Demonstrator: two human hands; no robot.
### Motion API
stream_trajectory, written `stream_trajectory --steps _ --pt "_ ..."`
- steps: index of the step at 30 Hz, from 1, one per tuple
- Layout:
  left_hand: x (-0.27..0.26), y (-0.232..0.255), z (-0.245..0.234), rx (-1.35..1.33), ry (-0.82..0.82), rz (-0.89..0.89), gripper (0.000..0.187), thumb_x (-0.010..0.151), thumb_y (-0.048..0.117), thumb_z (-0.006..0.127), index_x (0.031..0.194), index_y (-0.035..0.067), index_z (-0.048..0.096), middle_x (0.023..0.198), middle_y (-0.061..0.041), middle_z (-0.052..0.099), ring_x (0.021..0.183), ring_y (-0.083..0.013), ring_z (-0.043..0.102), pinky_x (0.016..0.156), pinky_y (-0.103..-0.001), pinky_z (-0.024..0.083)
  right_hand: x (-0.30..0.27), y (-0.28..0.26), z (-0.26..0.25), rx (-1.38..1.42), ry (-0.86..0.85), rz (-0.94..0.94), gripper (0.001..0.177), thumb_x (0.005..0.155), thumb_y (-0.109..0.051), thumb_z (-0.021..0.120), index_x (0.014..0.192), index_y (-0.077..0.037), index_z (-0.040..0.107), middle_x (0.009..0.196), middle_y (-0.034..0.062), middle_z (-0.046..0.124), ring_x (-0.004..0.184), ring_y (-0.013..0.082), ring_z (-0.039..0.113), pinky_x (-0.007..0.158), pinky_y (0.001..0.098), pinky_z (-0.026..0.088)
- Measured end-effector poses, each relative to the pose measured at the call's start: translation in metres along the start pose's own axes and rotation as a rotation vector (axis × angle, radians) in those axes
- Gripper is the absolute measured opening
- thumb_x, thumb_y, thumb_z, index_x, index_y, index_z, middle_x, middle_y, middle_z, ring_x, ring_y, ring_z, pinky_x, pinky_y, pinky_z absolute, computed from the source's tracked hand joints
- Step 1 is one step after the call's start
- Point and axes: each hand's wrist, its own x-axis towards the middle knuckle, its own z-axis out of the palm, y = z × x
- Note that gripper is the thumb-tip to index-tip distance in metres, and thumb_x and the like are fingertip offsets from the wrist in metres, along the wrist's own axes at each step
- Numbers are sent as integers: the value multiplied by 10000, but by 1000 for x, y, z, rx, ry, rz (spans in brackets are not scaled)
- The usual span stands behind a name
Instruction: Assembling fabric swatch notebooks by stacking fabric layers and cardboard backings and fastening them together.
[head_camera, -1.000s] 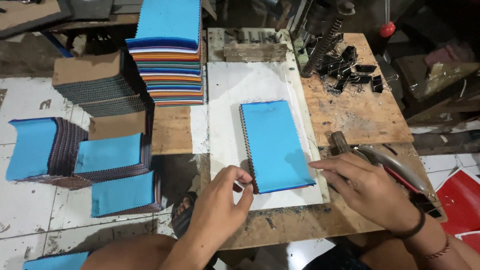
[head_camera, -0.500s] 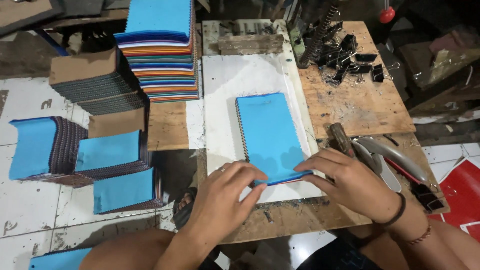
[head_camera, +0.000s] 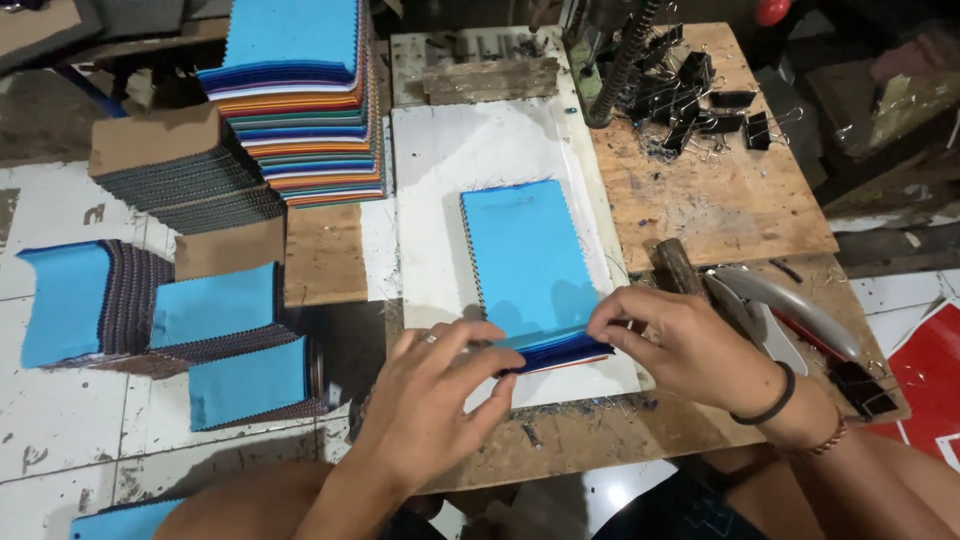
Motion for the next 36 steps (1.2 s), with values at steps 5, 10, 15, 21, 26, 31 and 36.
stream_trajectory --steps 5,10,15,21,26,31,36 --pt "0 -6 8 73 16 0 178 969 305 701 1113 208 738 1150 31 650 958 -197 675 852 -407 417 2 -1 -3 35 -13 36 125 913 -132 699 1032 -136 741 1011 12 777 918 144 768 819 275 646" --pt "2 -3 8 77 31 -7 151 989 278 676 1066 180 760 1139 31 667 950 -196 674 824 -398 402 -2 -8 -10 122 17 -31 173 935 -105 669 1099 -118 721 1070 55 747 1028 200 752 926 337 644" --pt "2 -5 13 17 54 -87 169 989 299 653 1053 196 771 1143 52 682 950 -177 665 808 -399 383 -16 -26 -24 -60 186 -61 157 883 -95 732 1039 -76 726 1036 51 740 887 142 717 795 254 594" --pt "4 -3 16 -57 46 -183 176 968 297 666 1049 189 779 1148 55 704 1076 -171 673 893 -422 413 -32 -10 -3 -148 188 -177 234 847 -159 787 1077 -122 770 997 48 673 896 155 689 796 269 582" --pt "5 -3 17 -93 -8 -279 216 966 336 642 1054 206 791 1187 65 709 1130 -166 654 949 -463 396 -34 -4 2 -225 120 -159 321 895 -143 747 1215 -135 711 983 33 620 862 170 672 768 312 579" --pt "4 -4 16 -89 -28 -285 206 965 333 644 1062 216 782 1207 63 702 1147 -172 653 966 -481 390 -31 -8 2 -372 144 -187 340 897 -138 754 1232 -131 695 981 42 622 863 188 663 767 324 582" --pt "3 -4 14 -54 5 -241 199 957 323 665 1065 201 780 1216 40 705 1140 -186 662 940 -472 426 -26 -13 3 -475 182 -228 262 909 -200 766 1137 -88 705 952 37 623 854 194 648 791 348 566"
